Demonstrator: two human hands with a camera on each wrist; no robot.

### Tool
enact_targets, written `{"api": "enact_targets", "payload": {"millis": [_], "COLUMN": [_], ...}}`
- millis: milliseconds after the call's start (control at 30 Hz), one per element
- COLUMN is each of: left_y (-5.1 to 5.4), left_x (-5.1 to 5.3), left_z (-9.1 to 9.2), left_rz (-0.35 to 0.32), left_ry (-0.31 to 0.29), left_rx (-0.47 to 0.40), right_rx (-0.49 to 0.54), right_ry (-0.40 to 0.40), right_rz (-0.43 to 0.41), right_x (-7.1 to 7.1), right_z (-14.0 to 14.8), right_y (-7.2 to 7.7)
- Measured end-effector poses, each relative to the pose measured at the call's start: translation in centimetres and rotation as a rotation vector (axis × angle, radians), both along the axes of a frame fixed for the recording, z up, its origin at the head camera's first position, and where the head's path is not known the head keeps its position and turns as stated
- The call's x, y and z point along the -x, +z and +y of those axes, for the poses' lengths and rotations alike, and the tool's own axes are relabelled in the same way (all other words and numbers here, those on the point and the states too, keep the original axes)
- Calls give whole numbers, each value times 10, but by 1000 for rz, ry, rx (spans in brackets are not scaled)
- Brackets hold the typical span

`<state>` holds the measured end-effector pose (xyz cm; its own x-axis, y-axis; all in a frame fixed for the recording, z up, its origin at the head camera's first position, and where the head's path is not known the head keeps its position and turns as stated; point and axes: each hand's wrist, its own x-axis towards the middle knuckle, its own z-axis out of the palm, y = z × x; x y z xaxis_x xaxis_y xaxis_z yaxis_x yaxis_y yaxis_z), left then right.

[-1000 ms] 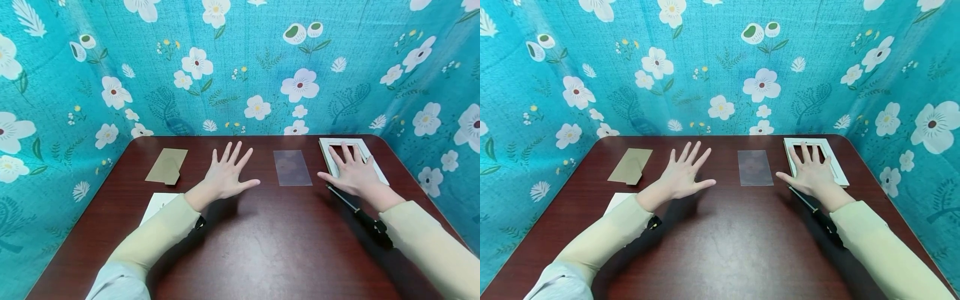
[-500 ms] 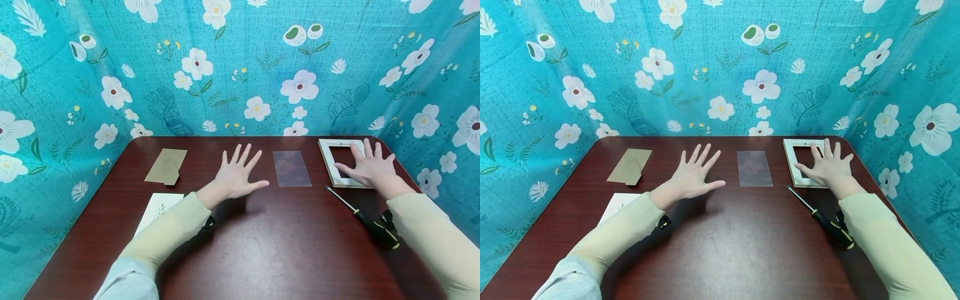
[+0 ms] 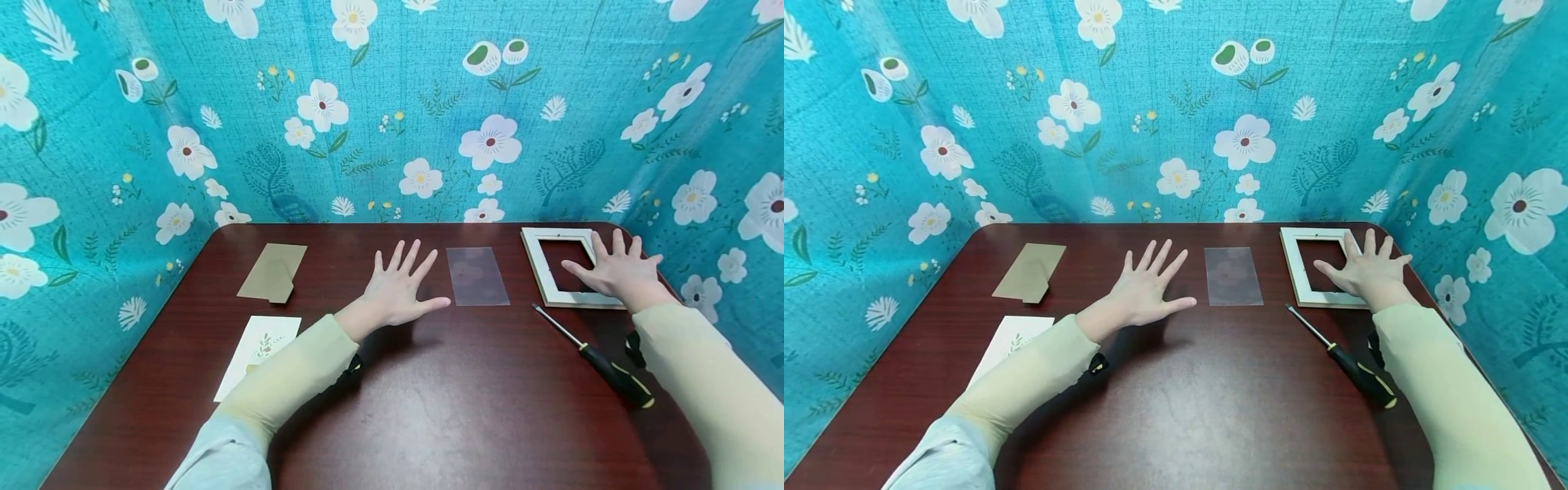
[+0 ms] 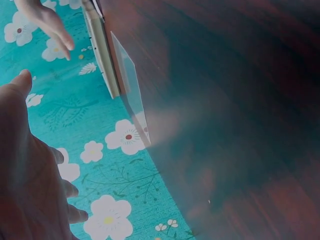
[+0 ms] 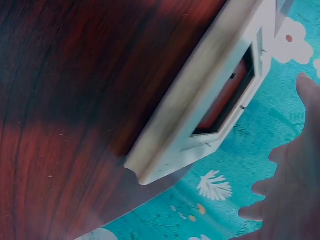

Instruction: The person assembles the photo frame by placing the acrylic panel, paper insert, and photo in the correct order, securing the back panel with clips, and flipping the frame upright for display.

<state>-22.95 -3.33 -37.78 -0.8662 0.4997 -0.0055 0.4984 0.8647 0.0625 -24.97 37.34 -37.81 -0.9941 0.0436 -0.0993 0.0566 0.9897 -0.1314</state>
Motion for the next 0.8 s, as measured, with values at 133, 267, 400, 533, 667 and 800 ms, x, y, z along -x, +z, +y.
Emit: {"api": "enact_targets", "payload": {"millis": [133, 267, 400, 533, 667, 800], "left_y": [-5, -7, -9, -11, -11, -10], "left_x": [0, 1, 2, 4, 4, 4], "left_z": [4, 8, 12, 14, 16, 19], "left_rz": [-11, -21, -22, -11, 1, -10], "left_ry": [3, -1, -5, -14, -21, -16], "left_rx": [3, 5, 3, -3, 3, 15], "right_rx": [1, 22, 46, 39, 18, 6], "right_ry": [-14, -33, -52, -75, -107, -117], "right_rz": [-22, -62, -132, -196, -242, -254], "right_x": [0, 0, 2, 3, 3, 2], "right_z": [3, 7, 15, 21, 23, 22], "right_y": [-5, -9, -14, -19, -21, -18]}}
